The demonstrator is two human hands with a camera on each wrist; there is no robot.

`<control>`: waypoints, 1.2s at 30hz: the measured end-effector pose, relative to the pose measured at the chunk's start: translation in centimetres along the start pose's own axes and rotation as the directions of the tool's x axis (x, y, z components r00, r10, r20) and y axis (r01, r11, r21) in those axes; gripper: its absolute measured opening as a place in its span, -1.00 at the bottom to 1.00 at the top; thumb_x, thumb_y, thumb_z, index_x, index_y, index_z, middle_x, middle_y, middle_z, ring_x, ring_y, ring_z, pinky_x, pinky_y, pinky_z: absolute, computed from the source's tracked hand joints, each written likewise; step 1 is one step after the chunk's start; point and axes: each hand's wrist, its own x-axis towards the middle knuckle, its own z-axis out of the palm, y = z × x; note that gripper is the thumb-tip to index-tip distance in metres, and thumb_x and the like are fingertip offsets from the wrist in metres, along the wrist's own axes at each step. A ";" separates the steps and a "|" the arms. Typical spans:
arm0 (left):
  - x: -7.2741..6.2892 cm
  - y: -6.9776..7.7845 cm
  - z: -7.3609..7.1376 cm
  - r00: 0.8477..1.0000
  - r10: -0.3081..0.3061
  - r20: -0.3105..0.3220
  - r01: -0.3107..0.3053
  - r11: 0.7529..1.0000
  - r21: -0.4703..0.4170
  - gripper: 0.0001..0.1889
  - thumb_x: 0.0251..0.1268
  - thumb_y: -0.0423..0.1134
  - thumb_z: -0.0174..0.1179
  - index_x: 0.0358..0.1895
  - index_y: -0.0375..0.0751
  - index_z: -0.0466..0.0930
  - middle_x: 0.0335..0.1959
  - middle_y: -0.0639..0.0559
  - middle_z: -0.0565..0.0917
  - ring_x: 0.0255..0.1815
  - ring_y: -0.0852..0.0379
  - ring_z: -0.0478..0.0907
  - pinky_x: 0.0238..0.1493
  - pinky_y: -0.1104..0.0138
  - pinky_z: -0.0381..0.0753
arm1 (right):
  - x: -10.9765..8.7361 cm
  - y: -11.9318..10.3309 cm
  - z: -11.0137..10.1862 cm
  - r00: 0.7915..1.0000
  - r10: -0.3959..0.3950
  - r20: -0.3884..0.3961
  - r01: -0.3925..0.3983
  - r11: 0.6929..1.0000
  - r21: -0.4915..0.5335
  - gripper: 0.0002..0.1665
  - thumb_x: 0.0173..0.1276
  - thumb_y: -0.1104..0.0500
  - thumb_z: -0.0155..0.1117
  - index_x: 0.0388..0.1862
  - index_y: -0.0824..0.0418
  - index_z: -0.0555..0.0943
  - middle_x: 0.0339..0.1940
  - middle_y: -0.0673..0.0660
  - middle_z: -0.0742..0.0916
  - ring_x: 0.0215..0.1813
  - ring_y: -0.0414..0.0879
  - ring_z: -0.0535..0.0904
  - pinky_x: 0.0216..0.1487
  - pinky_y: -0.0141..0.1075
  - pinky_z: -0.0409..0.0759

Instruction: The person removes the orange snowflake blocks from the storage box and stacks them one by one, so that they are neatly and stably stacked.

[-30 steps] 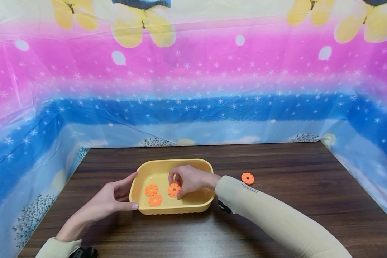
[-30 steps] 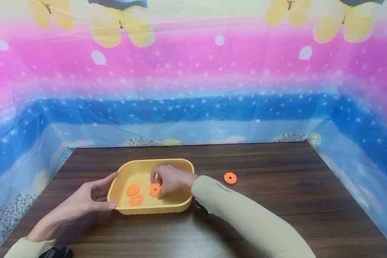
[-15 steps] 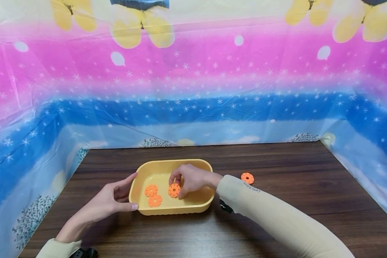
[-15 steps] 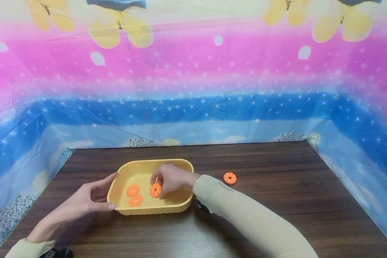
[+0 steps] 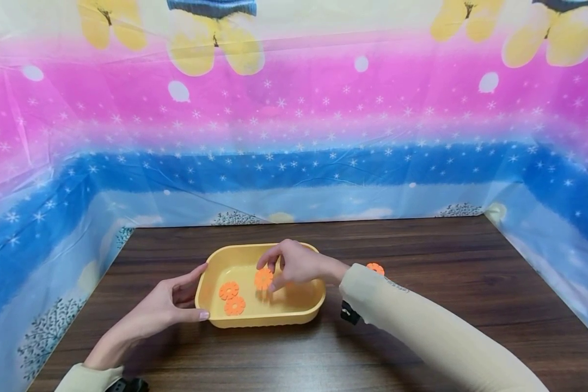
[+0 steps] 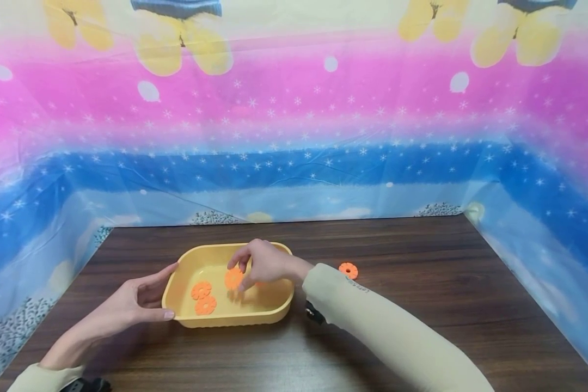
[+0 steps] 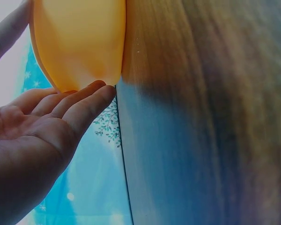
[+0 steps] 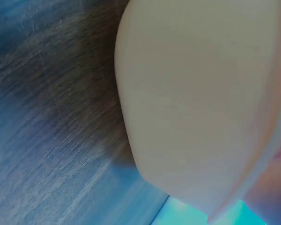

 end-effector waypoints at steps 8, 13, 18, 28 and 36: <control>0.0 -0.2 0.0 0.999 0.029 0.015 -0.029 1.000 -0.008 0.08 0.24 -0.31 0.51 0.70 -0.27 -0.05 0.61 -0.43 0.14 0.51 -0.35 0.31 0.26 0.23 0.64 | -1.2 -0.2 -0.8 0.999 -0.027 -0.027 0.029 0.996 0.086 -0.53 0.18 0.31 0.63 0.10 0.18 0.76 -0.24 0.12 0.68 -0.43 -0.01 0.35 -0.40 -0.38 0.39; -0.1 -0.3 0.0 0.999 0.043 0.019 -0.042 0.999 -0.020 0.07 0.25 -0.33 0.49 0.69 -0.30 -0.06 0.60 -0.45 0.16 0.50 -0.35 0.32 0.26 0.24 0.63 | -2.1 -0.3 -1.2 0.998 -0.003 -0.055 0.010 0.992 0.130 -0.50 0.17 0.29 0.64 0.12 0.16 0.77 -0.19 0.21 0.64 -0.44 0.00 0.27 -0.41 -0.38 0.33; 0.0 -0.2 0.0 0.999 0.031 0.014 -0.031 0.999 -0.012 0.07 0.25 -0.31 0.50 0.69 -0.29 -0.05 0.60 -0.44 0.16 0.51 -0.35 0.32 0.27 0.23 0.63 | -3.1 0.0 -1.7 0.997 0.007 -0.081 0.008 0.983 0.181 -0.48 0.17 0.27 0.66 0.15 0.17 0.77 -0.23 0.16 0.56 -0.41 0.03 0.23 -0.39 -0.34 0.28; 0.0 -0.1 0.1 0.999 0.031 0.011 -0.031 0.999 -0.006 0.07 0.24 -0.31 0.50 0.70 -0.27 -0.04 0.61 -0.41 0.16 0.52 -0.34 0.30 0.27 0.23 0.63 | -4.8 0.9 -3.1 0.990 -0.002 -0.138 0.019 0.993 0.118 -0.46 0.16 0.26 0.66 0.17 0.15 0.77 -0.38 0.09 0.47 -0.36 -0.07 0.29 -0.30 -0.33 0.29; 0.0 -0.1 0.0 1.000 -0.001 -0.002 0.001 1.000 0.022 0.08 0.23 -0.27 0.52 0.70 -0.24 -0.04 0.63 -0.39 0.13 0.54 -0.33 0.29 0.26 0.21 0.64 | -6.6 1.9 -4.2 0.986 0.015 -0.166 0.008 0.991 0.136 -0.44 0.18 0.20 0.65 0.20 0.16 0.76 -0.47 0.07 0.37 -0.39 -0.06 0.26 -0.32 -0.32 0.28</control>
